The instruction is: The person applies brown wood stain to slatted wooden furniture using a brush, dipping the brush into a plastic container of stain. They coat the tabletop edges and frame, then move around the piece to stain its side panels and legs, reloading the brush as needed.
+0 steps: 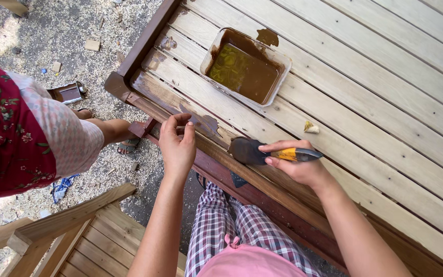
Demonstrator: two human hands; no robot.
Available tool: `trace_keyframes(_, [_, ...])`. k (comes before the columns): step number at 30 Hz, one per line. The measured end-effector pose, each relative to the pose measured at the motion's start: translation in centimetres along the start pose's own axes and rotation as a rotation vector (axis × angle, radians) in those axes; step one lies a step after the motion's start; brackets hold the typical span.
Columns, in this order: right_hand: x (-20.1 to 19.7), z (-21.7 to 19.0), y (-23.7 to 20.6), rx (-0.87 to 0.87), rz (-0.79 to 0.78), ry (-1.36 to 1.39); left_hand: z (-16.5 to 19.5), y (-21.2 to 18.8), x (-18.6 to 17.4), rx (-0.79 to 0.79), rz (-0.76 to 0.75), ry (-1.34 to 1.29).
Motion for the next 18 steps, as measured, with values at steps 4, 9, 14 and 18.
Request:
trace_keyframes(4, [-5.7, 0.9, -3.7, 0.17, -0.061, -0.116, -0.5, -1.0, 0.2, -0.045, -0.029, -0.033])
trace_keyframes(9, [-6.2, 2.0, -6.1, -0.023, 0.018, -0.094, -0.5, -1.5, 0.4, -0.032, -0.044, -0.056])
trace_keyframes(14, [3.9, 1.3, -0.7, -0.118, 0.163, -0.095, 0.6, -1.1, 1.2, -0.035, -0.04, -0.094])
trace_keyframes(18, [11.7, -0.7, 6.3, -0.272, 0.207, 0.026, 1.7, 0.3, 0.8, 0.025, 0.012, -0.142])
Point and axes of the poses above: each hand's wrist, its own y-axis towards the middle knuckle, its own x-axis out of the palm, z = x × y, the point moved 2 cm from there along y, towards the middle knuckle, and after that the axes turned 13 degrees about z, right-handed, at the moved point
